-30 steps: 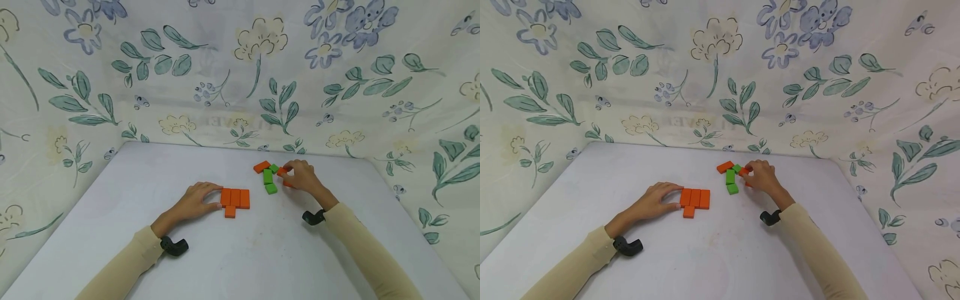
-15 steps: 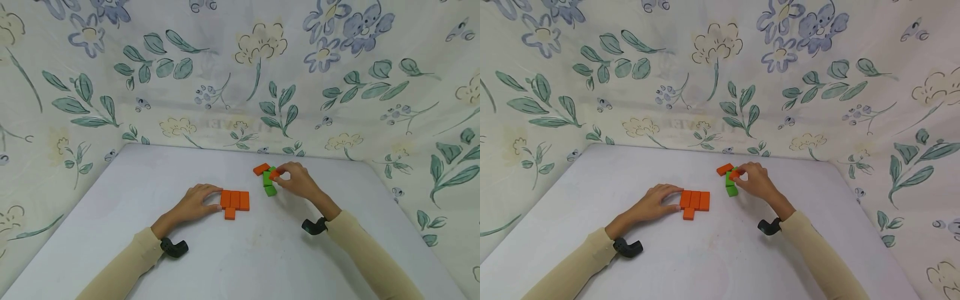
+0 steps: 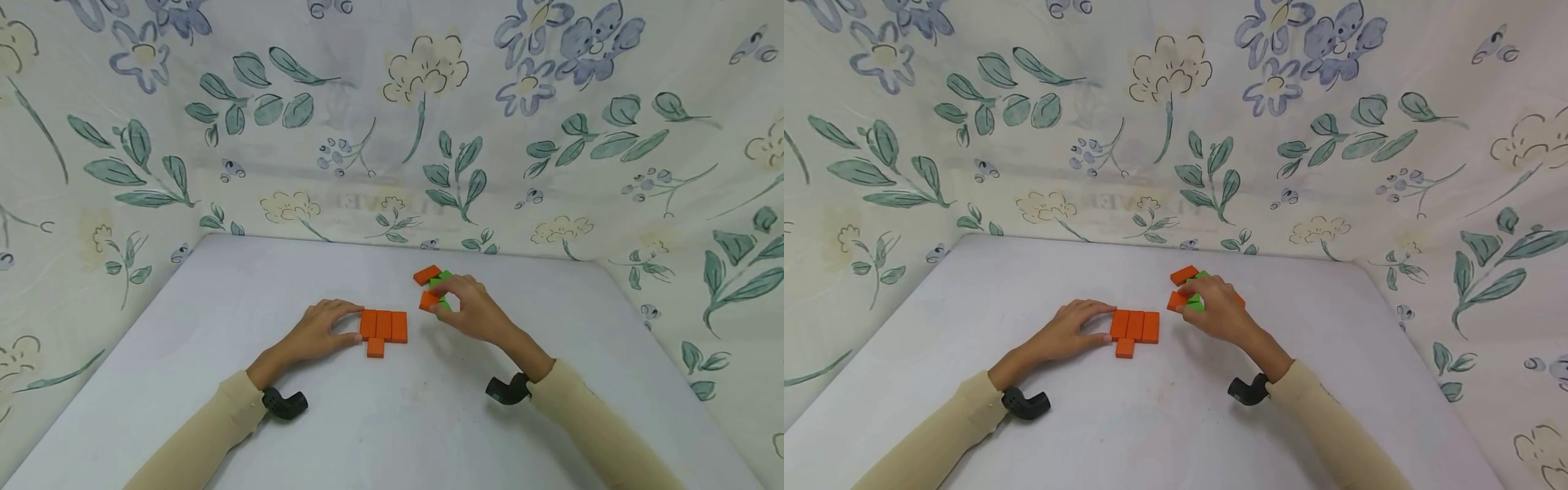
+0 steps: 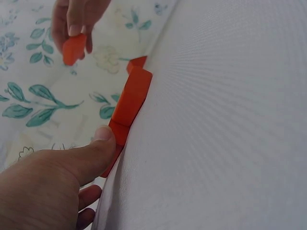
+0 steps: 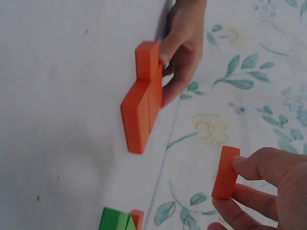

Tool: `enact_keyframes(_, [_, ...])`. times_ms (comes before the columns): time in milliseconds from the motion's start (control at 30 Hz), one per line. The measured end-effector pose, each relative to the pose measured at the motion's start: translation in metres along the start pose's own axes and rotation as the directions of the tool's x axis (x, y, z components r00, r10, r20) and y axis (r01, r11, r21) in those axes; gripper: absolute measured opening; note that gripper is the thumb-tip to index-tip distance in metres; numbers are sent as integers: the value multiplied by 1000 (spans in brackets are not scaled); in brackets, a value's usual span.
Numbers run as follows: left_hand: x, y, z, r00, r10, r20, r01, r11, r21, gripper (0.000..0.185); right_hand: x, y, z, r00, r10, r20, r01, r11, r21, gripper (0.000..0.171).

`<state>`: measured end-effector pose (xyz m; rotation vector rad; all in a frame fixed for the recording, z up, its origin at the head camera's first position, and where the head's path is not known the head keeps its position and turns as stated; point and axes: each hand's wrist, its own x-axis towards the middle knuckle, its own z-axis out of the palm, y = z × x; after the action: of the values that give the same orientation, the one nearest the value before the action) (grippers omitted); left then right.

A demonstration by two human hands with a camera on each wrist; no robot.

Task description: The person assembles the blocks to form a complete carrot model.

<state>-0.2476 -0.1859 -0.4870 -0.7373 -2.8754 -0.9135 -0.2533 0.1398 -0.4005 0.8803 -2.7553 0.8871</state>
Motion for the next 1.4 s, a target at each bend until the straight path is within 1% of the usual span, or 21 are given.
enact_keyframes(67, [0, 1, -1, 1000, 10, -6, -10, 1000, 5, 59, -2, -4, 4, 1000, -18, 3, 18, 1000, 9, 28])
enact_keyframes(200, [-1, 4, -2, 1000, 19, -13, -19, 1000, 7, 59, -7, -12, 11, 999, -22, 29, 21, 999, 29, 28])
enact_keyframes(333, [-1, 4, -2, 1000, 14, -11, -14, 1000, 13, 58, -11, -17, 18, 998, -27, 51, 25, 998, 49, 27])
enact_keyframes(500, [0, 5, -2, 1000, 10, -11, -10, 1000, 16, 58, -12, -20, 27, 996, -78, 51, 76, 996, 50, 25])
enact_keyframes(733, [-1, 3, -2, 1000, 13, -16, -12, 1000, 12, 59, -15, -25, 40, 987, -137, 79, 133, 990, 52, 23])
enact_keyframes(967, [-1, 2, -1, 1000, 17, -19, -16, 1000, 6, 59, -17, -23, 52, 981, -180, 79, 176, 983, 48, 23])
enact_keyframes(1233, [0, 1, -1, 1000, 17, -18, -17, 1000, 18, 61, -18, -20, 62, 979, -188, 73, 186, 982, 35, 24])
enact_keyframes(1400, [-1, 1, -1, 1000, 14, -18, -14, 1000, 8, 60, -18, -21, 68, 980, -189, 64, 188, 982, 27, 25])
